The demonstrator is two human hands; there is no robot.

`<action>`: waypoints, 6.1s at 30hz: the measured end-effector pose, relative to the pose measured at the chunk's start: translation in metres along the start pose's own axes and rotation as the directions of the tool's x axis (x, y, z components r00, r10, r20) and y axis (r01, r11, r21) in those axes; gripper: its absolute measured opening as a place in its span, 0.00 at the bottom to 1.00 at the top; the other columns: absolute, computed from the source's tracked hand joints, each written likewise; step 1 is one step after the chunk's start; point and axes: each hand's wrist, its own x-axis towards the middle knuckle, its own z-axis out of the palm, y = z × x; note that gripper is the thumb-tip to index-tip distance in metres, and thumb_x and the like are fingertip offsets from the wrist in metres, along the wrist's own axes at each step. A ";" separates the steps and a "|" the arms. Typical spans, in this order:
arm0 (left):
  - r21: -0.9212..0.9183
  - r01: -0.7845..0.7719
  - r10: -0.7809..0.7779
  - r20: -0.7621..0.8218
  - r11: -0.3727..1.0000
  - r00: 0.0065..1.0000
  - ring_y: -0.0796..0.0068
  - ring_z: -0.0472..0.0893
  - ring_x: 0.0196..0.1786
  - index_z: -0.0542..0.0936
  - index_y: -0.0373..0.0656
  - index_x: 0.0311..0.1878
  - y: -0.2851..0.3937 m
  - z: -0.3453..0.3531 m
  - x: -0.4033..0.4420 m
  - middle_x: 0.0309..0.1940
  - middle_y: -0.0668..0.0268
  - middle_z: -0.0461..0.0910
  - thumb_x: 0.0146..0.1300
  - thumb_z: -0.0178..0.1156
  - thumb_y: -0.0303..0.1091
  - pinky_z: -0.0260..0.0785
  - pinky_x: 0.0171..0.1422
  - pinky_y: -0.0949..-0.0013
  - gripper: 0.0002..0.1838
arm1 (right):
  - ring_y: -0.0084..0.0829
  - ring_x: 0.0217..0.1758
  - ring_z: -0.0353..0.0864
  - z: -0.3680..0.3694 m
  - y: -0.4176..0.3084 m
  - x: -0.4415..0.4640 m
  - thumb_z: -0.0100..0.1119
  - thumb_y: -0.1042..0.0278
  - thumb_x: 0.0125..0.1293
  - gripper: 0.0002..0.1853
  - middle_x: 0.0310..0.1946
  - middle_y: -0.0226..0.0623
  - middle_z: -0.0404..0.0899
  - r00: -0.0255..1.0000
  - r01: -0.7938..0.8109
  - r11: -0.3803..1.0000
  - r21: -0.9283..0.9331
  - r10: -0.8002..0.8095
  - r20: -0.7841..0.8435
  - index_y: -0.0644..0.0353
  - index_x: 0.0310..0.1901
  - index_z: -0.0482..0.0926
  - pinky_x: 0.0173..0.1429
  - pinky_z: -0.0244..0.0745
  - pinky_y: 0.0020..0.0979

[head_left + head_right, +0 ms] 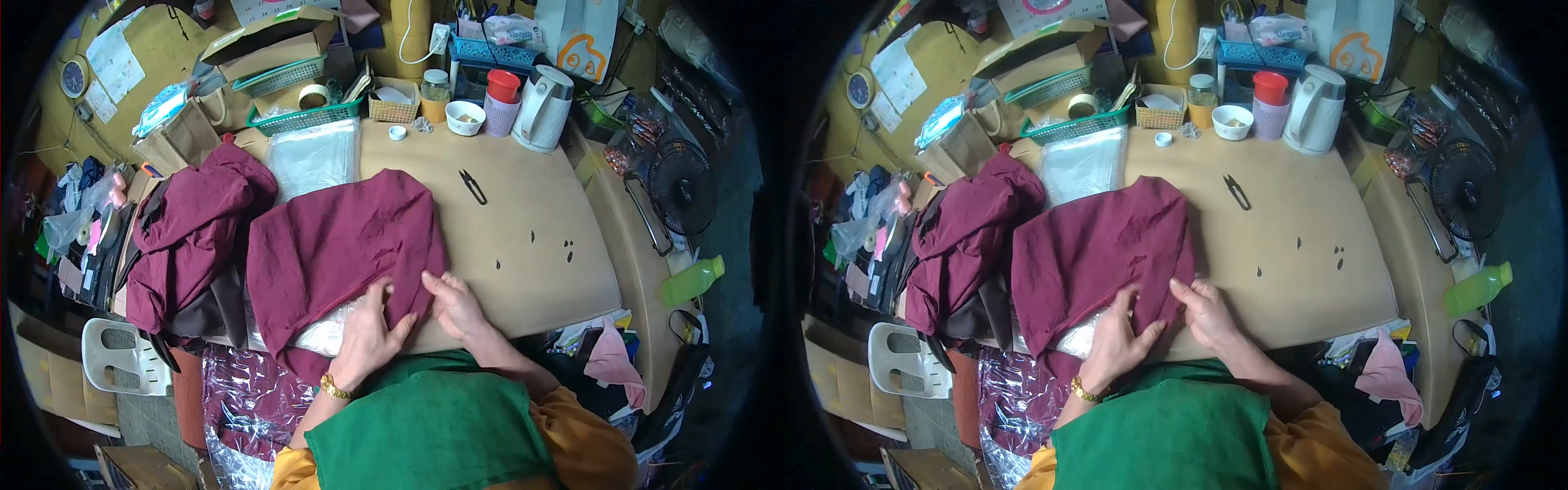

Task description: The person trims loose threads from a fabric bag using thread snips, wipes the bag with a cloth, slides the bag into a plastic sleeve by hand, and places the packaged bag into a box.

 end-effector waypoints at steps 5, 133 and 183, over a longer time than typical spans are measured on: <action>0.108 0.003 -0.024 0.185 0.994 0.982 0.43 0.83 0.40 0.78 0.37 0.56 -0.023 -0.009 -0.029 0.34 0.40 0.81 0.60 0.59 0.28 0.74 0.45 0.52 0.19 | 0.31 0.50 0.83 -0.037 -0.035 0.039 0.57 0.65 0.74 0.16 0.48 0.36 0.84 0.946 0.265 0.964 0.026 -0.255 -0.199 0.62 0.59 0.74 0.60 0.77 0.37; -0.011 -0.265 0.265 0.069 0.964 0.962 0.70 0.81 0.56 0.76 0.50 0.26 -0.061 -0.003 -0.059 0.43 0.71 0.83 0.48 0.58 0.22 0.38 0.79 0.39 0.08 | 0.31 0.33 0.78 -0.285 0.051 -0.138 0.48 0.59 0.74 0.15 0.31 0.39 0.79 0.823 -0.518 -0.240 -0.821 0.122 -0.555 0.62 0.37 0.78 0.40 0.73 0.36; 0.002 -0.190 0.160 -0.545 0.982 0.823 0.50 0.68 0.69 0.78 0.48 0.60 -0.106 -0.065 -0.049 0.62 0.51 0.72 0.54 0.73 0.37 0.61 0.72 0.50 0.28 | 0.41 0.67 0.71 -0.061 -0.077 -0.026 0.73 0.79 0.53 0.21 0.66 0.46 0.69 0.804 0.431 0.368 -0.824 -0.571 0.166 0.59 0.49 0.79 0.66 0.71 0.40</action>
